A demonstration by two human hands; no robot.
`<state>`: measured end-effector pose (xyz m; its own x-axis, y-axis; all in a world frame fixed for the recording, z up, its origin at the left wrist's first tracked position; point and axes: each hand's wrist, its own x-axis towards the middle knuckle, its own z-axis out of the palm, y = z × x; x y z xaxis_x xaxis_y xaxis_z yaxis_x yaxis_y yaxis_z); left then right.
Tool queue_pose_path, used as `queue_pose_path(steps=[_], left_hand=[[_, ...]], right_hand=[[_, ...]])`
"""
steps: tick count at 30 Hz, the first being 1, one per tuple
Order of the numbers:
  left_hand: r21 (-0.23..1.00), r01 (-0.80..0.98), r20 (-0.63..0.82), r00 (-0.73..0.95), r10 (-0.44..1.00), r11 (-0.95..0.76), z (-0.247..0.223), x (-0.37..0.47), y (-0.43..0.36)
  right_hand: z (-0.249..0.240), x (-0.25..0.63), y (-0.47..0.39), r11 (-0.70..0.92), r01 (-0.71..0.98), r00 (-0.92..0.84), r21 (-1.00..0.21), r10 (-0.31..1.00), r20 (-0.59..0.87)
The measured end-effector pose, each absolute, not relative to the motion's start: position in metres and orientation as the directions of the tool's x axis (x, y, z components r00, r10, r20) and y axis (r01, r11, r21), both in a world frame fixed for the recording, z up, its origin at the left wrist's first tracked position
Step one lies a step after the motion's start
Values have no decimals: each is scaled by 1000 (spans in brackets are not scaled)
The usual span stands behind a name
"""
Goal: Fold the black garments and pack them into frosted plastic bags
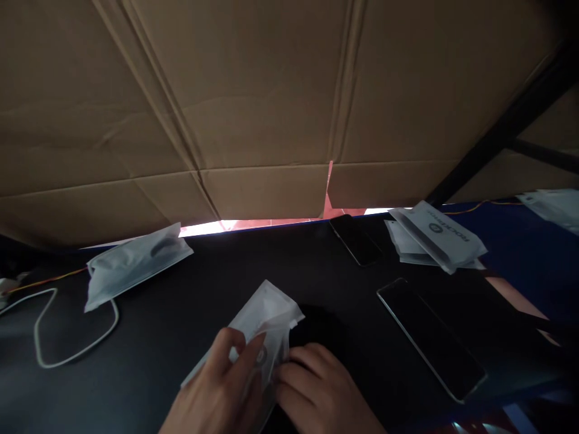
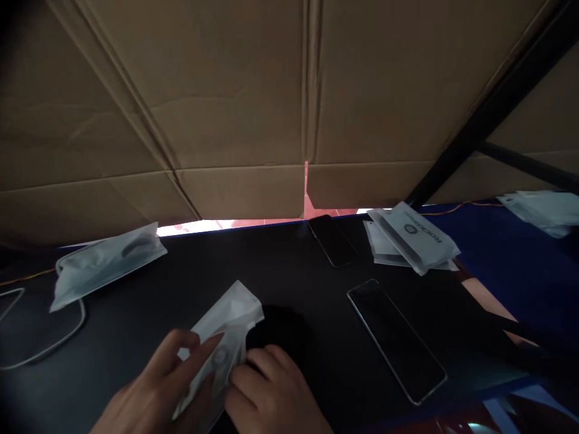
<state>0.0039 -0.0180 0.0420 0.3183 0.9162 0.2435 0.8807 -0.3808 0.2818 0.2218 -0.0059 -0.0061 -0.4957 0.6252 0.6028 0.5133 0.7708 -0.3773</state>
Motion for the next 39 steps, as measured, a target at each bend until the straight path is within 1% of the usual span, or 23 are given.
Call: queue_pose_path(steps=[4,7,8,10,13,15,17,19,21,23,25,27,29,31,33,36,39], left_hand=[[264,899,186,307,933,-349,45,12,-17],[195,936,229,246,942,-292,55,3,-10],[185,941,230,238,944,-283,58,1,-7],[201,935,219,248,944,-292,59,1,-2],[255,907,197,292,936,-336,54,5,1],[257,900,194,308,931,-352,50,7,1],[225,909,192,312,930,-352,47,7,2],[185,920,185,312,932,-345,44,6,3],[164,932,172,297,939,-324,40,7,5],[159,942,174,268,947,-296,37,9,6],[179,941,191,255,948,-289,34,13,5],[223,917,187,292,938,-330,33,16,4],[330,870,156,332,930,-366,34,16,3],[453,813,146,338,930,-367,36,14,2],[534,768,188,300,935,-354,38,9,-1],[544,762,258,246,934,-351,40,4,-9],[532,751,237,311,920,-391,38,-3,-15]], right_hand=[[-10,222,-7,737,500,-468,-455,672,574],[-15,224,-8,757,469,-532,-454,653,539],[-15,226,-8,766,456,-556,-454,643,526],[-8,233,-6,784,432,-566,-446,620,542],[14,252,0,799,469,-570,-377,600,561],[26,267,5,794,536,-647,-287,604,465],[29,277,8,814,541,-718,-214,579,387],[22,281,7,818,539,-698,-203,568,436],[12,280,4,793,557,-613,-247,593,521],[7,275,0,751,580,-488,-314,630,605],[6,265,-3,722,593,-375,-356,639,672],[7,251,-5,702,616,-293,-358,626,723],[7,236,-5,690,642,-293,-335,624,725],[3,225,-5,679,664,-311,-314,633,709],[0,219,-5,670,679,-333,-300,646,687],[-3,217,-5,671,691,-398,-268,663,634],[-4,216,-5,692,682,-450,-238,653,609]])
